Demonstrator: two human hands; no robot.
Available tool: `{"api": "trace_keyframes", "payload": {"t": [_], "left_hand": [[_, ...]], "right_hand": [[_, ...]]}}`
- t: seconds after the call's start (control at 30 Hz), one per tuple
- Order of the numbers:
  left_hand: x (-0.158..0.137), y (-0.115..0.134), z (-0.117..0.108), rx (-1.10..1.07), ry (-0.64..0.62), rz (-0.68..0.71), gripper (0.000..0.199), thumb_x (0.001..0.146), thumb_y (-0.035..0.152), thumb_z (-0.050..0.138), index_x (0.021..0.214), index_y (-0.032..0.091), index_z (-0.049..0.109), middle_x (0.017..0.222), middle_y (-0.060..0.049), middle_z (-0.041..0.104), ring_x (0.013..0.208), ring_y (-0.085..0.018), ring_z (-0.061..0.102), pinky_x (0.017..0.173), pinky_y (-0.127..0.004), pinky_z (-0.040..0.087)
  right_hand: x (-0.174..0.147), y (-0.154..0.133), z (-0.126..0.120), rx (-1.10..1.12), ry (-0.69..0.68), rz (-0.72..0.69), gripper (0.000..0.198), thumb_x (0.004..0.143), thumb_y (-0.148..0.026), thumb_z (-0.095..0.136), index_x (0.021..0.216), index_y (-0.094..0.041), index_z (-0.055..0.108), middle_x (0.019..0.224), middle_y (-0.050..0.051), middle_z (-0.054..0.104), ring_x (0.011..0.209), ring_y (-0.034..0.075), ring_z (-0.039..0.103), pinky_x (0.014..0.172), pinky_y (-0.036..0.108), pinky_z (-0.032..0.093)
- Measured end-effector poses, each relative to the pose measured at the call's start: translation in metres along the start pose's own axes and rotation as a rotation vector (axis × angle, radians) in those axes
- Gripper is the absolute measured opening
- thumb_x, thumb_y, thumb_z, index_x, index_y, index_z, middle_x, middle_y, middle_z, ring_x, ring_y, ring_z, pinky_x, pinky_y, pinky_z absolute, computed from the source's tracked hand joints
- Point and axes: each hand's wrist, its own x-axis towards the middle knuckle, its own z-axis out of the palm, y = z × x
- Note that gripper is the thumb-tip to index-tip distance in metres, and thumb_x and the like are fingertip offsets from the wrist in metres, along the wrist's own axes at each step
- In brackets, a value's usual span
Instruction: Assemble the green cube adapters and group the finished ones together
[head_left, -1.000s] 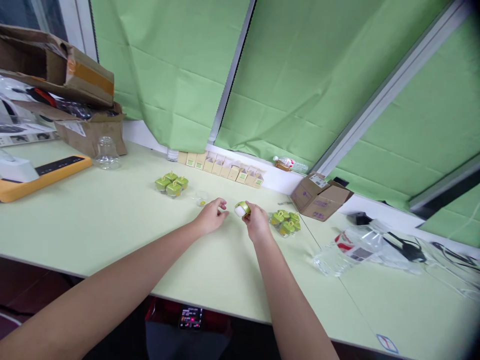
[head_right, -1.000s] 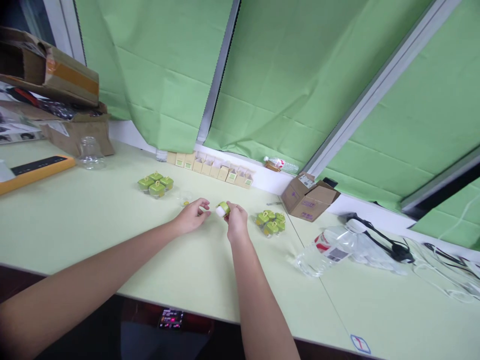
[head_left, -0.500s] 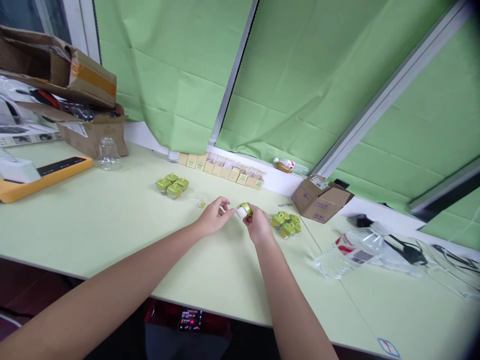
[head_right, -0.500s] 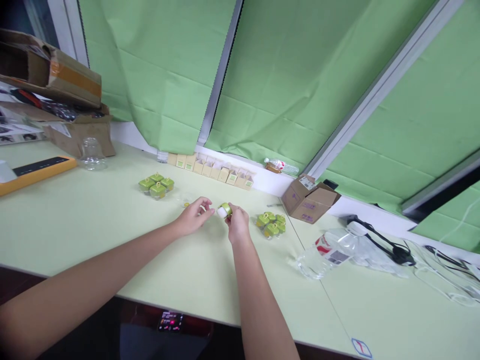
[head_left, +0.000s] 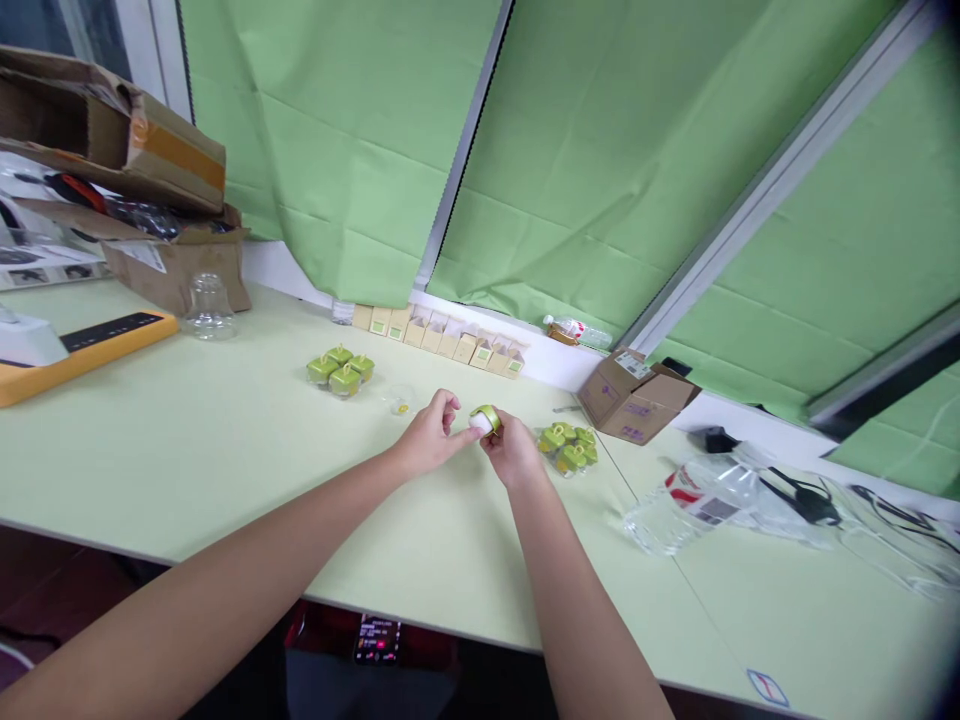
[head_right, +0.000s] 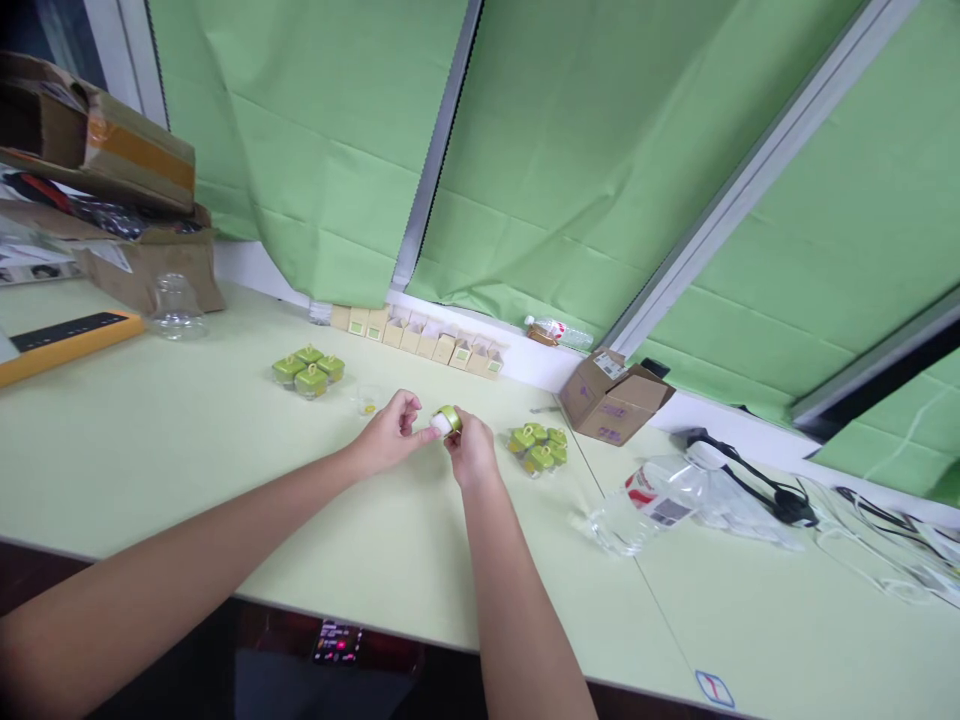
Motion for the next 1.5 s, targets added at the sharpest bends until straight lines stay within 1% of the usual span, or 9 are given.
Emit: {"api": "trace_keyframes", "payload": {"t": [0.1, 0.27, 0.43, 0.77, 0.9, 1.07, 1.23, 1.4, 1.5], "left_hand": [[0.002, -0.003, -0.001, 0.079, 0.054, -0.08, 0.029, 0.078, 0.032, 0.066, 0.092, 0.022, 0.042, 0.065, 0.008, 0.035, 0.057, -0.01, 0.036, 0.058, -0.024, 0.031], [0.004, 0.001, -0.002, -0.153, -0.036, 0.06, 0.037, 0.078, 0.04, 0.067, 0.1, 0.023, 0.043, 0.074, 0.006, 0.04, 0.063, -0.01, 0.041, 0.062, -0.023, 0.037], [0.006, -0.002, -0.003, -0.001, 0.085, -0.078, 0.033, 0.076, 0.035, 0.068, 0.093, 0.022, 0.044, 0.069, 0.007, 0.038, 0.06, -0.01, 0.04, 0.06, -0.024, 0.035], [0.007, -0.013, -0.003, 0.09, 0.09, -0.062, 0.027, 0.074, 0.024, 0.067, 0.09, 0.021, 0.046, 0.067, 0.007, 0.04, 0.057, -0.009, 0.04, 0.058, -0.024, 0.033], [0.006, -0.012, -0.002, -0.076, -0.004, 0.044, 0.027, 0.081, 0.032, 0.062, 0.101, 0.023, 0.047, 0.075, 0.005, 0.046, 0.061, -0.01, 0.045, 0.059, -0.023, 0.036], [0.008, -0.015, 0.0, 0.157, 0.129, -0.084, 0.029, 0.072, 0.017, 0.065, 0.093, 0.022, 0.045, 0.064, 0.008, 0.039, 0.055, -0.01, 0.039, 0.057, -0.024, 0.031], [0.006, -0.011, 0.005, 0.004, 0.066, 0.059, 0.023, 0.079, 0.026, 0.06, 0.095, 0.023, 0.044, 0.066, 0.007, 0.041, 0.058, -0.011, 0.042, 0.06, -0.024, 0.035], [0.005, -0.011, 0.001, 0.205, 0.106, -0.034, 0.025, 0.074, 0.015, 0.06, 0.089, 0.022, 0.043, 0.064, 0.007, 0.039, 0.058, -0.012, 0.042, 0.061, -0.025, 0.035], [0.006, -0.005, -0.012, 0.27, 0.063, 0.078, 0.016, 0.081, 0.015, 0.051, 0.093, 0.022, 0.045, 0.068, 0.004, 0.045, 0.062, -0.014, 0.047, 0.064, -0.027, 0.04]], "right_hand": [[-0.002, -0.001, 0.001, 0.052, -0.034, 0.043, 0.001, 0.072, -0.019, 0.063, 0.073, -0.019, 0.063, 0.064, -0.002, 0.064, 0.053, 0.011, 0.053, 0.041, 0.023, 0.035], [-0.005, -0.001, 0.003, -0.007, 0.017, 0.006, 0.002, 0.071, -0.018, 0.065, 0.07, -0.018, 0.063, 0.062, -0.001, 0.062, 0.052, 0.01, 0.051, 0.042, 0.022, 0.035], [-0.006, -0.003, 0.003, 0.111, -0.112, 0.081, 0.004, 0.068, -0.015, 0.061, 0.07, -0.018, 0.061, 0.063, -0.002, 0.063, 0.052, 0.01, 0.05, 0.04, 0.021, 0.032], [-0.005, 0.0, 0.003, 0.016, -0.1, 0.018, 0.003, 0.069, -0.02, 0.061, 0.072, -0.019, 0.062, 0.065, 0.0, 0.063, 0.054, 0.012, 0.051, 0.04, 0.022, 0.033], [-0.006, -0.002, 0.003, 0.012, -0.029, 0.009, 0.006, 0.069, -0.021, 0.065, 0.073, -0.018, 0.063, 0.067, 0.0, 0.064, 0.054, 0.011, 0.051, 0.041, 0.021, 0.034], [-0.005, -0.003, 0.001, 0.05, -0.079, 0.031, 0.003, 0.068, -0.017, 0.061, 0.071, -0.018, 0.062, 0.064, -0.001, 0.062, 0.053, 0.01, 0.051, 0.04, 0.021, 0.033], [-0.003, -0.003, 0.0, 0.006, -0.008, 0.016, 0.007, 0.068, -0.019, 0.063, 0.075, -0.018, 0.063, 0.064, -0.001, 0.063, 0.052, 0.01, 0.051, 0.041, 0.021, 0.033], [-0.001, -0.007, -0.003, 0.022, -0.089, 0.005, 0.007, 0.067, -0.021, 0.063, 0.074, -0.02, 0.062, 0.069, 0.0, 0.066, 0.057, 0.013, 0.056, 0.041, 0.022, 0.034], [0.003, -0.006, -0.007, -0.001, -0.025, -0.009, 0.008, 0.067, -0.023, 0.063, 0.074, -0.021, 0.061, 0.067, 0.0, 0.066, 0.056, 0.013, 0.056, 0.042, 0.023, 0.036]]}}
